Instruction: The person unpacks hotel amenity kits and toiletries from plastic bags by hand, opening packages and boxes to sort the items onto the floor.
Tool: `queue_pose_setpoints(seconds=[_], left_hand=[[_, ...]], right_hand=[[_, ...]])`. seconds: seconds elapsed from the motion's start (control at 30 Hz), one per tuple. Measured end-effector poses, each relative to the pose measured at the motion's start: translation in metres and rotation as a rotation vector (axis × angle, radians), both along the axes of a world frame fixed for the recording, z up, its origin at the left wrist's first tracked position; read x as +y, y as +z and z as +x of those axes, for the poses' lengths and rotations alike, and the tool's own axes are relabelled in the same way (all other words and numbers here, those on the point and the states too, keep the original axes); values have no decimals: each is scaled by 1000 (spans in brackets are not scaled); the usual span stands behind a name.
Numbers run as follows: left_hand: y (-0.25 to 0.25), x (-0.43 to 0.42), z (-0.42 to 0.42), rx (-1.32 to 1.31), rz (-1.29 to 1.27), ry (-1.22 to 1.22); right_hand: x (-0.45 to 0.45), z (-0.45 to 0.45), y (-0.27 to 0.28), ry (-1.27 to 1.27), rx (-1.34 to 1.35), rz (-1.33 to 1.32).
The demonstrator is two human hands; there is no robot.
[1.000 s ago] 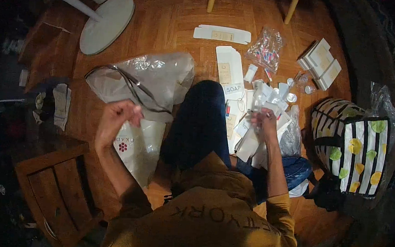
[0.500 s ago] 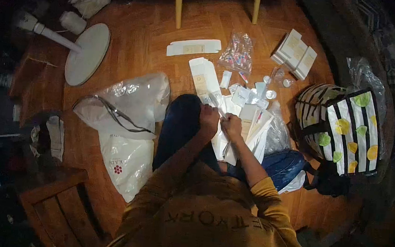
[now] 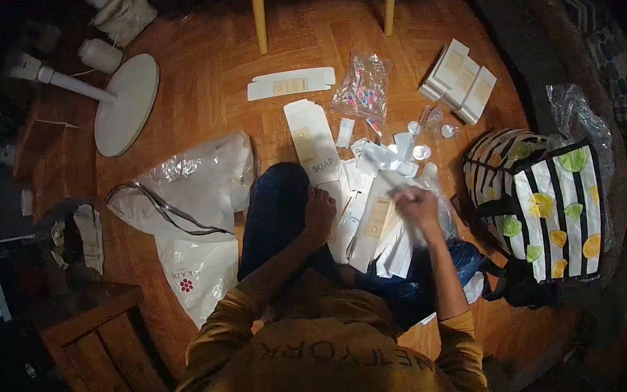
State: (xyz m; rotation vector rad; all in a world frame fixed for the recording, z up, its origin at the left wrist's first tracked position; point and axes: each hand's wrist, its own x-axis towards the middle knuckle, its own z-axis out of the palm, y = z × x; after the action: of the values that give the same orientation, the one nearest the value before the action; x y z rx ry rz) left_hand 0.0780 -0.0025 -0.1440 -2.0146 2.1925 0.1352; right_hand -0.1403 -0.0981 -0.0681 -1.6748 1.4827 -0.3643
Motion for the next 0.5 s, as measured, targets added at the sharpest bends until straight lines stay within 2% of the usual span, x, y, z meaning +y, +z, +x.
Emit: queue_pose_setpoints(seconds=[0.03,0.1,0.13,0.2,0.23,0.3,0.33,0.4,0.43,0.5], left_hand=[[-7,-4,2,-2,-2,-3],[-20,-7,8,-36,-7,-59],[-26,-9,10,-37,-6,-63],[-36,-13,12,7,126,-63],[-34,-21,12,6,125,-67],[-15,-45,13,223,129,-18],[-1,-56,13,294,129,0],[37,-78,9,812,35,135],[14,-86,6,798,-45,99],[16,-97,-3,865,-60,114]], right_hand=[[-9,-16,-10,-82,-101,-112],[-26,-51,-21,-282,127,-212],[-30,-64,-22,-285,127,-211],[-33,-83,-25,-333,563,-212],[-36,-79,-23,-337,563,-212],[-47,-63,-13,-370,368,-318],[-58,-59,-19,-367,364,-320],[-87,-48,-36,-77,245,-586],[-101,-35,-34,-81,239,-594],[-124,-5,-26,-381,-529,11]])
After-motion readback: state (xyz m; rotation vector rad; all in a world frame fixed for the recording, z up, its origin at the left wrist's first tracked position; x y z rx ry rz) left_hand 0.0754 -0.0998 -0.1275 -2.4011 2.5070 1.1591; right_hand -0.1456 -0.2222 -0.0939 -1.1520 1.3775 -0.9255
